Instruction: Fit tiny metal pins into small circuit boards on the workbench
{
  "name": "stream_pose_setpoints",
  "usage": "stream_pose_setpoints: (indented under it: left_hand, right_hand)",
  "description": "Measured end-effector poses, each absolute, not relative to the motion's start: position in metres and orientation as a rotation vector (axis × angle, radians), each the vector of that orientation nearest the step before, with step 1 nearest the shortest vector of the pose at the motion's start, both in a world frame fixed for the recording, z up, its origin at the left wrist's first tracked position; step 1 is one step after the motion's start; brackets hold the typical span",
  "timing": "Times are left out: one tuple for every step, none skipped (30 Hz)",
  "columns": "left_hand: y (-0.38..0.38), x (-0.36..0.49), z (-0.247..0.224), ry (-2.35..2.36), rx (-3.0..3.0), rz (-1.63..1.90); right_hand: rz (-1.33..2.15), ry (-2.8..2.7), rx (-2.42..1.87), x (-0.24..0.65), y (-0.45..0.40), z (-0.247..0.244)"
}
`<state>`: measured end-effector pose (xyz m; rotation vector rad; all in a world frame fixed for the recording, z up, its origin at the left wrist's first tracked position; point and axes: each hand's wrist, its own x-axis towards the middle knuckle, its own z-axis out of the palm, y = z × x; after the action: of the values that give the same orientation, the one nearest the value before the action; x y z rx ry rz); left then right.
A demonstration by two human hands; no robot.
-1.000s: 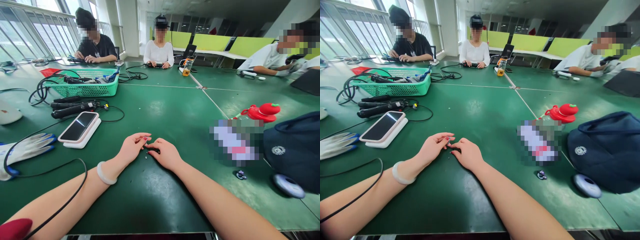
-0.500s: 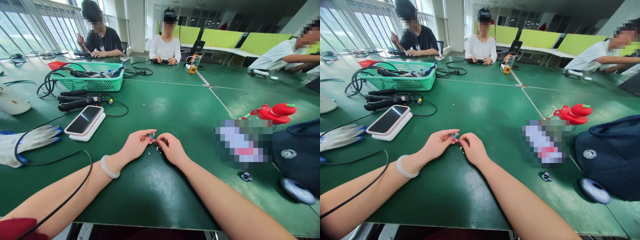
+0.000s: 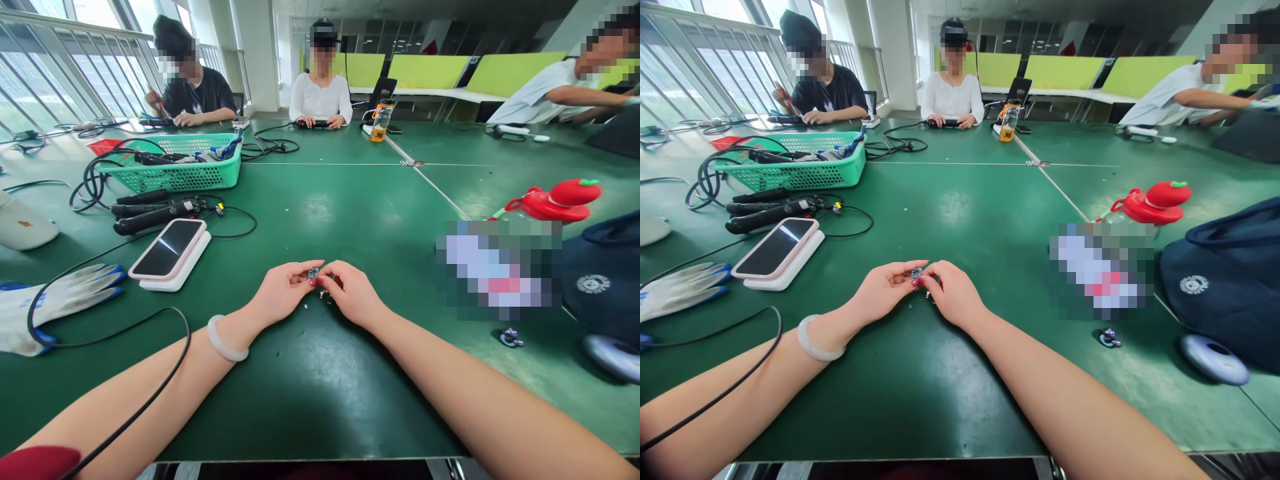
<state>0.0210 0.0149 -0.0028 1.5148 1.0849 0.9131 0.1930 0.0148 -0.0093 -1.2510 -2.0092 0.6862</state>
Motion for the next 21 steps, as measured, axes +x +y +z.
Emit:
stream_pose_setpoints:
  left_hand:
    - [0.0146, 0.0216, -0.0023, 1.083, 1.505, 0.912]
    - [0.0143, 0.0221, -0.0017, 1.087, 1.498, 0.907]
    - [0.0139, 0.0224, -0.0009, 1.095, 1.495, 0.903]
    - [0.0136, 0.0227, 0.0, 1.105, 1.497, 0.895]
    - [0.0131, 0.0228, 0.001, 1.116, 1.502, 0.882]
    - [0.0127, 0.0228, 0.0018, 1.127, 1.509, 0.868]
    - [0.0123, 0.0226, 0.0023, 1.135, 1.514, 0.856]
    - [0.012, 0.0223, 0.0024, 1.142, 1.515, 0.849]
    - [0.0118, 0.022, 0.0021, 1.147, 1.517, 0.842]
    - [0.0116, 0.0216, 0.0012, 1.153, 1.521, 0.84]
    - [0.0116, 0.0211, 0.0, 1.156, 1.527, 0.842]
    - [0.0116, 0.0207, -0.0015, 1.159, 1.534, 0.849]
    - [0.0118, 0.0204, -0.003, 1.16, 1.544, 0.854]
    - [0.0119, 0.0201, -0.0043, 1.159, 1.554, 0.857]
    - [0.012, 0.02, -0.0053, 1.159, 1.563, 0.86]
    - [0.012, 0.0201, -0.0057, 1.156, 1.57, 0.863]
    - [0.012, 0.0202, -0.0057, 1.151, 1.576, 0.865]
    - [0.0118, 0.0204, -0.0053, 1.147, 1.581, 0.864]
    - [0.0116, 0.0207, -0.0047, 1.145, 1.587, 0.862]
    - [0.0113, 0.0209, -0.0039, 1.15, 1.596, 0.858]
    - [0.0109, 0.0212, -0.0031, 1.156, 1.61, 0.853]
  right_hand:
    - [0.672, -2.011, -1.258, 0.1933, 0.0147, -0.0086]
    - [0.658, -2.015, -1.261, 0.1935, 0.0146, -0.008]
    - [0.642, -2.019, -1.262, 0.1937, 0.0145, -0.0075]
    - [0.628, -2.023, -1.263, 0.1939, 0.0144, -0.0072]
    - [0.615, -2.026, -1.261, 0.194, 0.0143, -0.007]
    - [0.606, -2.029, -1.26, 0.194, 0.0143, -0.0069]
    - [0.599, -2.032, -1.259, 0.194, 0.0142, -0.0069]
    - [0.593, -2.036, -1.258, 0.194, 0.0142, -0.0069]
    - [0.589, -2.041, -1.26, 0.194, 0.0142, -0.007]
    - [0.584, -2.044, -1.263, 0.194, 0.0143, -0.007]
    - [0.581, -2.045, -1.267, 0.1939, 0.0143, -0.007]
    - [0.579, -2.042, -1.272, 0.1939, 0.0144, -0.0069]
    - [0.576, -2.034, -1.277, 0.1939, 0.0145, -0.0068]
    - [0.572, -2.023, -1.28, 0.1939, 0.0146, -0.0067]
    - [0.567, -2.012, -1.28, 0.194, 0.0146, -0.0067]
    - [0.561, -2.003, -1.279, 0.1942, 0.0146, -0.0067]
    - [0.554, -1.998, -1.277, 0.1944, 0.0146, -0.0068]
    - [0.547, -1.997, -1.275, 0.1947, 0.0144, -0.0069]
    - [0.539, -2.002, -1.273, 0.1951, 0.0143, -0.0069]
    - [0.527, -2.009, -1.272, 0.1955, 0.0141, -0.0069]
    - [0.513, -2.016, -1.273, 0.1958, 0.0138, -0.0069]
